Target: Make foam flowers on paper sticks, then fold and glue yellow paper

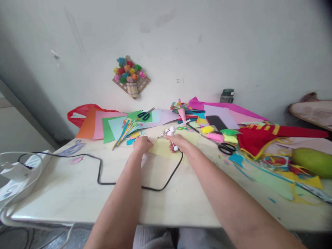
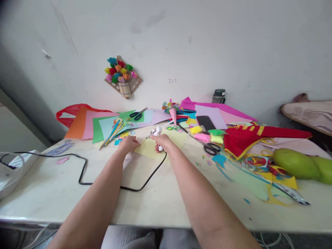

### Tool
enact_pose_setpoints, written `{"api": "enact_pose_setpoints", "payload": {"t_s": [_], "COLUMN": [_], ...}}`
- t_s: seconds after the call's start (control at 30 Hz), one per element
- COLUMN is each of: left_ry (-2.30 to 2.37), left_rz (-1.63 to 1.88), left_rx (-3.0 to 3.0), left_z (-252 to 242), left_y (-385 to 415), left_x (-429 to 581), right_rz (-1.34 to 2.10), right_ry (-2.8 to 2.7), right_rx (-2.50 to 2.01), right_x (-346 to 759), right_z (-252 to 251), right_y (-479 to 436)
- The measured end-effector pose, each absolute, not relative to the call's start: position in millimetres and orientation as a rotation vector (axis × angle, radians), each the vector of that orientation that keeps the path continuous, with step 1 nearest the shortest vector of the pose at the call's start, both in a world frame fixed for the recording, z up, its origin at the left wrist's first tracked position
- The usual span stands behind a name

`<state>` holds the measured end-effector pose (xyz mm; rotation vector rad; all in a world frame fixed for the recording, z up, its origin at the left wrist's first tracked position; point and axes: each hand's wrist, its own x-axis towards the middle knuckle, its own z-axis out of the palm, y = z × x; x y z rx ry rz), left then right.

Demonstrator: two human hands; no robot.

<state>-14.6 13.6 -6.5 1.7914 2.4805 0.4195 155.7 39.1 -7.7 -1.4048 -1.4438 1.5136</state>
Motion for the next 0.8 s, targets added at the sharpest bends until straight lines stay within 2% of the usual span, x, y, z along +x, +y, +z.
{"api": "enact_pose_setpoints", "payload": {"t_s": [0.63,0.8], "left_ry": [2.518,2.519], "left_rz": [0.475,0.342], "left_rx": [1.842,1.767], "left_z": [-10.1,-5.7], "left_y": [17.8,12.8], "left_x": [-13.6,-22.1], "right_rz": [1.555,1.554], "right_ry": [-1.526,-1.508], "right_rx": [-1.39,-1.4], "right_x": [156.6,156.4], "right_z": [-4.4,-5.1], "right_y": [31.7,32.7]}}
